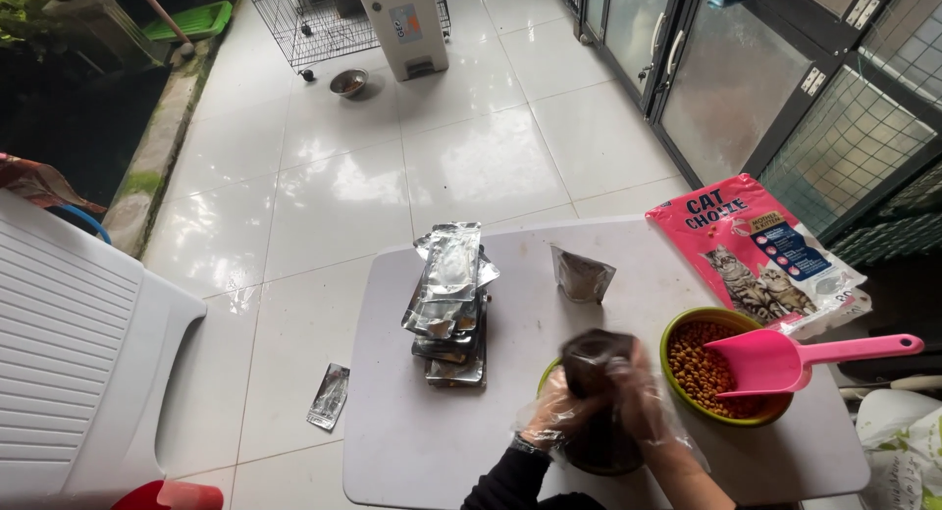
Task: Filling small plastic pouches with dry cat food from a bowl and sealing them.
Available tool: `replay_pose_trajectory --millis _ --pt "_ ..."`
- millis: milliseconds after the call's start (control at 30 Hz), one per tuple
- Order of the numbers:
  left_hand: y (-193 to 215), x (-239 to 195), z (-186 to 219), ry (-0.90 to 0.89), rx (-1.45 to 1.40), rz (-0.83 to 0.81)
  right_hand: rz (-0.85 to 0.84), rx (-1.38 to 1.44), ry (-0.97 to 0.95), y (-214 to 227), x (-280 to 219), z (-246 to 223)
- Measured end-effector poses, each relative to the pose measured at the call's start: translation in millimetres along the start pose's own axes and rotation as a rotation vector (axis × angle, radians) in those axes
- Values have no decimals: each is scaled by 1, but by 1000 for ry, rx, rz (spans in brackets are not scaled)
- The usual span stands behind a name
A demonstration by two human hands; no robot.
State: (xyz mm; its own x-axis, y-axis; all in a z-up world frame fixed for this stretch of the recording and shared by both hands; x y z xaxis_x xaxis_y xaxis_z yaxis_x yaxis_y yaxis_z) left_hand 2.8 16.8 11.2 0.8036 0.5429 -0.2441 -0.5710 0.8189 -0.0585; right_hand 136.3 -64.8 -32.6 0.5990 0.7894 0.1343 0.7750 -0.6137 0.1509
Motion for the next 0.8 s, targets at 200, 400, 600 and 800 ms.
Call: replay_pose_trajectory --millis 200,400,600,800 --pt "-4 8 -4 -105 54 -74 -176 -78 -414 0 1 -27" --pt "-1 6 -15 -80 16 0 18 162 63 -5 1 18" --pt "-6 -5 21 -10 240 -78 -206 -116 -367 -3 0 -21" --pt "0 15 -34 -155 -108 58 39 169 217 -1 2 19"
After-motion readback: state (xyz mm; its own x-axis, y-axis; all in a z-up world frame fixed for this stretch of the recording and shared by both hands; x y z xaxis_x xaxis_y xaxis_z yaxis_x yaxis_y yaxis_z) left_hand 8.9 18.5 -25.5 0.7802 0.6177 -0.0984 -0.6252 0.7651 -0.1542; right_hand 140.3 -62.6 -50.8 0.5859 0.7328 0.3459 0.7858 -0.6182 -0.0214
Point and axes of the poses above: each hand's wrist, its own x-axis towards the middle knuckle, its own y-axis out of the back of the hand, z = x × y, the point moved 1 cm from there along x, towards the middle knuckle, and after that the axes turned 9 degrees about -z, right-handed, at the moved point
